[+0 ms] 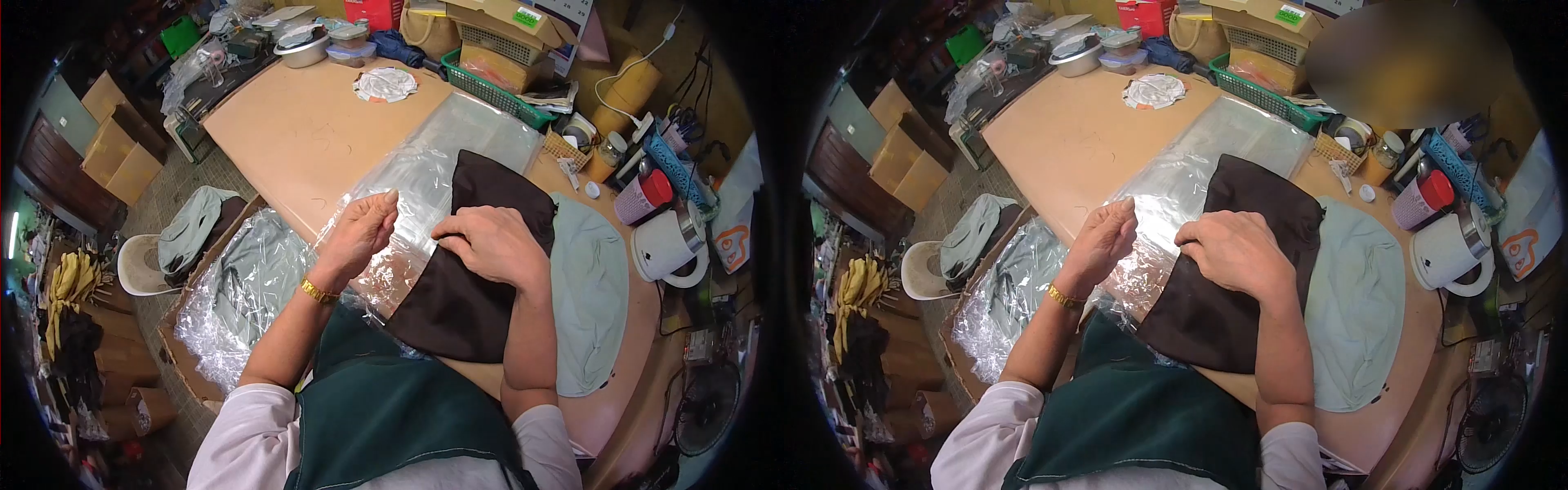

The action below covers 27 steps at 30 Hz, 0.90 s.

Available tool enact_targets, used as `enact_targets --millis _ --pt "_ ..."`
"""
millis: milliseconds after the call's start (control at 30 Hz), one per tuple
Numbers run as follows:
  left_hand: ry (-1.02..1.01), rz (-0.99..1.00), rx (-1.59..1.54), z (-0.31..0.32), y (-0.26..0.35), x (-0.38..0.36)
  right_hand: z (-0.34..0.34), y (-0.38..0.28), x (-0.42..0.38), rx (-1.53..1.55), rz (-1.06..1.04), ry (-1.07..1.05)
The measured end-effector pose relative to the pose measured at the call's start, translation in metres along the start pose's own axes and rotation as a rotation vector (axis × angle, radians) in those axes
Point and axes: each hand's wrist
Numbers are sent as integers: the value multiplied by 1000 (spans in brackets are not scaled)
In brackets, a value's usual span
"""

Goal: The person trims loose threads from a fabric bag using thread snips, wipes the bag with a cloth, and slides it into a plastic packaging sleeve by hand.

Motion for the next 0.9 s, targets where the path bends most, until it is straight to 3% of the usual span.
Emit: enact_targets --millis 633,700,733,767,833,900 --pt "-9 -3 -76 5 11 -6 0 -2 2 7 -22 -40" --pt "125 293 225 -7 12 -5 2 1 4 38 16 15" --pt "94 233 84 -30 15 -5 4 4 4 69 57 71" --pt "262 400 466 -34 22 -5 3 9 4 90 94 141" --pt "424 583 841 -43 32 -5 -3 40 5 107 155 232" --pt "820 671 1393 -59 34 -10 -13 94 15 181 438 212"
Point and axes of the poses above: each hand's wrist, its own x-axis towards the middle knuckle, its own z-axis out of the palm, y = z × x, and after that the axes turned 2 degrees about -y, right-handed
